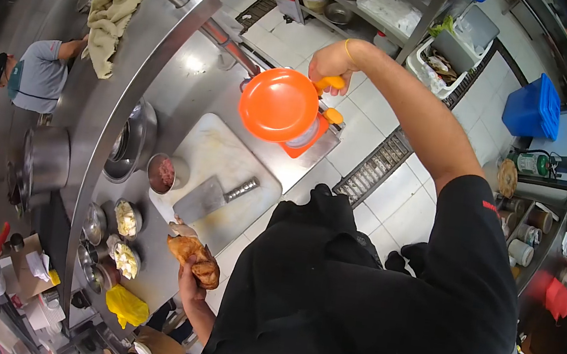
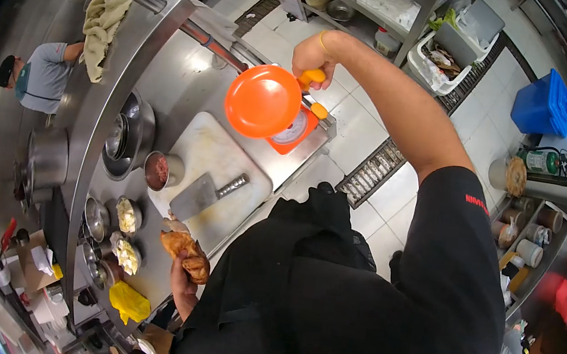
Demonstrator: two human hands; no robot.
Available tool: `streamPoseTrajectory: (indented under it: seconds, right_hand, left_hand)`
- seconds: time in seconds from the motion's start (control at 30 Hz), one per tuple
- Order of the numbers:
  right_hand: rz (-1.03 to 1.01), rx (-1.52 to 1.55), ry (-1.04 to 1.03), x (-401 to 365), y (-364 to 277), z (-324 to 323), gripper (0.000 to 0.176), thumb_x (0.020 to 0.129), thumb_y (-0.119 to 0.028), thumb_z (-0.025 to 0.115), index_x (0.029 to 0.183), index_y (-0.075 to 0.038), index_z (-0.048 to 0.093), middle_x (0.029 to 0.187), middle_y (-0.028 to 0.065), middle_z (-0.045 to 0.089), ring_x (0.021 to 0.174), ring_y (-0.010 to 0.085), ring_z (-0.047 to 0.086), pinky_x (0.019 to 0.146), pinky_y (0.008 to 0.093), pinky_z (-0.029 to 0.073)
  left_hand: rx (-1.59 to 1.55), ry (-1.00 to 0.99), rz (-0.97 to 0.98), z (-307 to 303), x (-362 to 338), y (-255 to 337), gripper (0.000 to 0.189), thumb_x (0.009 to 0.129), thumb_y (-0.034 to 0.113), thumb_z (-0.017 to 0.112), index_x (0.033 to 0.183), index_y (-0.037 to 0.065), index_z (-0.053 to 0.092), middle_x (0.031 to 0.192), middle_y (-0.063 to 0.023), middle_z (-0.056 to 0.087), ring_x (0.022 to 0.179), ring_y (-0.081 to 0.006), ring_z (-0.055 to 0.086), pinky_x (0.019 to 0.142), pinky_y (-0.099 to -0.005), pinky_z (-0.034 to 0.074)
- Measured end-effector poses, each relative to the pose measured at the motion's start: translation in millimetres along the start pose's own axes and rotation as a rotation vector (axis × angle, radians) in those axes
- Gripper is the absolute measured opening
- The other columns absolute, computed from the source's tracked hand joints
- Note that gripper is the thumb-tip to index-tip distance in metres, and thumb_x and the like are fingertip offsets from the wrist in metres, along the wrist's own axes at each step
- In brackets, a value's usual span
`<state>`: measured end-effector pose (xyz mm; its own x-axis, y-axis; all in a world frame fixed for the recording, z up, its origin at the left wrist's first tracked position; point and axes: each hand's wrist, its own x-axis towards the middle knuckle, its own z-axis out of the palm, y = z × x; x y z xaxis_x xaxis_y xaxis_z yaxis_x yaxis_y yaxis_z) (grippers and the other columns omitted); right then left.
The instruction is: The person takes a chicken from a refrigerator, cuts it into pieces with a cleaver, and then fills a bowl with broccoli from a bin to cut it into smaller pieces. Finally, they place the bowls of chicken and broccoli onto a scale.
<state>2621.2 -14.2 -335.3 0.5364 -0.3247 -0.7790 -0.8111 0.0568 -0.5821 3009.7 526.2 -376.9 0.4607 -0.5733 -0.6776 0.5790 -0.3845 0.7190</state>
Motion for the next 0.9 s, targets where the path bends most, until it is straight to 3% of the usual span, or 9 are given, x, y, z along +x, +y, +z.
streamPoseTrajectory:
  seconds: [0.1,0.2,0.3,0.33,0.43,0.47,0.57,0.67,0.9]
  right_hand:
    - [-0.169,0.148,-0.007,17.7,16.1,12.7,0.041,0.094,-0.026,0.062,0.124,0.003,0.06,0.1,0.0179,0.069,0.079,0.0253,0.071,0.067,0.0381,0.062]
    - [-0.251,0.173,0.209,6.4,29.5,25.9,0.071,0.091,-0.038,0.067,0.147,0.0,0.046,0.122,0.023,0.064,0.092,0.0276,0.071,0.073,0.0395,0.063]
    - [-0.023,-0.07,0.278,-30.3,22.6,39.9,0.099,0.085,-0.051,0.073,0.158,0.0,0.029,0.136,0.0237,0.058,0.102,0.0296,0.07,0.077,0.0411,0.062]
    - [0.053,-0.13,0.257,-22.9,30.2,47.4,0.104,0.079,-0.06,0.076,0.157,-0.005,0.034,0.132,0.0205,0.062,0.103,0.0295,0.069,0.078,0.0405,0.061]
    - [-0.056,-0.073,0.046,-15.7,40.1,75.4,0.1,0.079,-0.059,0.076,0.158,-0.012,0.035,0.123,0.0182,0.066,0.097,0.0292,0.069,0.074,0.0392,0.061]
    - [-0.07,-0.192,0.076,-20.0,38.5,83.1,0.084,0.08,-0.051,0.077,0.15,-0.016,0.048,0.113,0.0147,0.069,0.088,0.0263,0.07,0.07,0.0377,0.061]
    - [-0.117,-0.292,0.121,-13.4,46.1,83.1,0.061,0.085,-0.039,0.071,0.138,-0.01,0.06,0.105,0.0124,0.069,0.08,0.0229,0.069,0.065,0.0371,0.06]
    - [0.001,-0.197,0.29,-30.2,37.2,76.5,0.041,0.095,-0.028,0.063,0.132,-0.011,0.063,0.095,0.0061,0.07,0.076,0.0163,0.067,0.065,0.0314,0.058]
    - [-0.113,-0.26,0.428,-111.4,25.3,38.7,0.033,0.101,-0.02,0.054,0.129,-0.008,0.065,0.09,0.0047,0.067,0.068,0.0126,0.063,0.055,0.0283,0.054]
  left_hand:
    - [-0.026,0.01,0.014,-6.5,-0.6,-7.6,0.052,0.093,0.018,0.068,0.137,-0.001,0.049,0.118,-0.0174,0.066,0.103,-0.0313,0.069,0.088,-0.0435,0.058]
    - [0.057,0.011,0.039,-16.1,0.6,-15.7,0.049,0.096,0.027,0.065,0.134,-0.001,0.053,0.115,-0.0137,0.068,0.101,-0.0278,0.07,0.086,-0.0412,0.058]
    - [0.036,0.042,0.032,-10.5,-7.8,-15.4,0.049,0.096,0.028,0.065,0.134,0.0,0.053,0.115,-0.0132,0.068,0.1,-0.0275,0.07,0.085,-0.0411,0.058]
    - [-0.004,0.036,0.014,-10.8,-7.5,-16.2,0.05,0.094,0.025,0.067,0.135,0.0,0.053,0.115,-0.0137,0.068,0.101,-0.0283,0.069,0.086,-0.0416,0.058]
    - [-0.063,0.033,-0.017,-16.1,-3.4,-15.2,0.051,0.091,0.02,0.07,0.135,0.0,0.052,0.116,-0.0146,0.067,0.101,-0.0294,0.069,0.089,-0.0422,0.058]
    - [-0.046,0.045,-0.004,-15.9,-1.3,-14.6,0.052,0.091,0.02,0.07,0.135,0.0,0.052,0.117,-0.0143,0.067,0.102,-0.0291,0.069,0.089,-0.0419,0.058]
    - [-0.009,0.052,0.011,-8.5,0.5,-10.5,0.052,0.091,0.021,0.071,0.136,0.002,0.052,0.119,-0.0129,0.067,0.104,-0.0282,0.069,0.091,-0.0413,0.057]
    - [-0.015,0.04,0.029,-8.8,6.8,-10.1,0.051,0.091,0.021,0.071,0.135,0.002,0.053,0.119,-0.0122,0.068,0.104,-0.0275,0.069,0.092,-0.0408,0.057]
    - [-0.05,0.041,0.033,-4.9,1.4,-10.6,0.05,0.092,0.02,0.07,0.135,0.0,0.054,0.119,-0.0134,0.068,0.105,-0.0277,0.069,0.093,-0.0404,0.057]
